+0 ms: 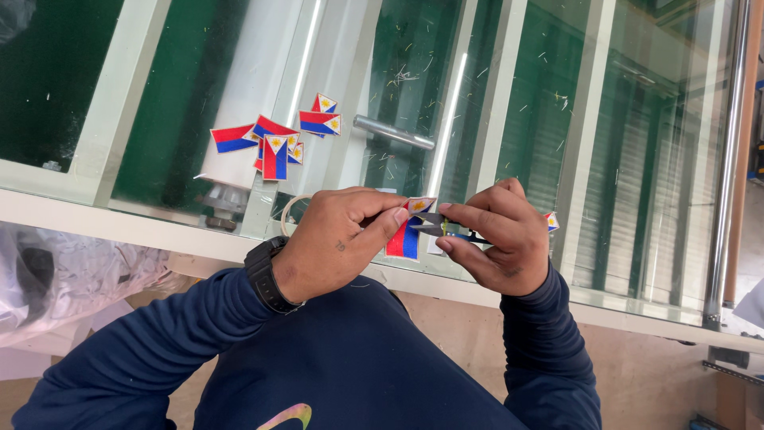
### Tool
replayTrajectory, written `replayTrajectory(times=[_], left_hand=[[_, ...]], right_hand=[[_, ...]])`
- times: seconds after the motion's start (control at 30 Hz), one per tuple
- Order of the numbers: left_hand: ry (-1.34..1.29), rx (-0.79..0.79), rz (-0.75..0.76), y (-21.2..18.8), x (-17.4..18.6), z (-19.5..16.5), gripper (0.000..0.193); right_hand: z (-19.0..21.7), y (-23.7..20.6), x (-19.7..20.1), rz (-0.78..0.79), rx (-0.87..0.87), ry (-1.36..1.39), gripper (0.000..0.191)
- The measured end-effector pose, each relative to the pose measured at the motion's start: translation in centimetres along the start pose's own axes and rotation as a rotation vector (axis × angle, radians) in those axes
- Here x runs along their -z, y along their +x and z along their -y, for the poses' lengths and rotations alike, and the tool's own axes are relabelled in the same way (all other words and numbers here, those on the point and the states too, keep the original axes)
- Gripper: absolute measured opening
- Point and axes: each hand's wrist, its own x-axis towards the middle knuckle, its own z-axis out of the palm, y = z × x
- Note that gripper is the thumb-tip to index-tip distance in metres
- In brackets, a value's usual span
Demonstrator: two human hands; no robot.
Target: The person trims the edges of small flag-shaped stickers using scissors. They repeatedly pick up a sticker, cut along its perimeter, and place the trimmed piece on a glass surface. The process is repeated for several stickers throughout the clip.
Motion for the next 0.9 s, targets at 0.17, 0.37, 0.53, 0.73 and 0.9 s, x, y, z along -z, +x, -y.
replayTrajectory(times=[0.17,0.37,0.53,0.73,0.9], left_hand=[[0.008,0.013,0.013,0.1,0.0,-0.1,0.026],[-0.003,0.043,0.023,0.3,0.1,-0.4,0.026],[-0.04,0.139,0.044,0.4,0.0,-0.2,0.027],[-0.197,0.182,0.06,0.7,-0.1,0.6,0.028],[-0.171,0.212,0.041,0.5,0.0,0.7,0.03]], right_hand=[[-0.3,0.1,0.1,0.019,-0.008,0.019,0.04],[-0.2,0.3,0.5,0.031,-0.007,0.021,0.04],[-0.6,0.5,0.6,0.049,0.058,0.005,0.042],[-1.4,0.9,0.9,0.138,0.161,0.13,0.043],[-0.2,-0.3,0.8,-0.082,0.076,-0.069,0.045]])
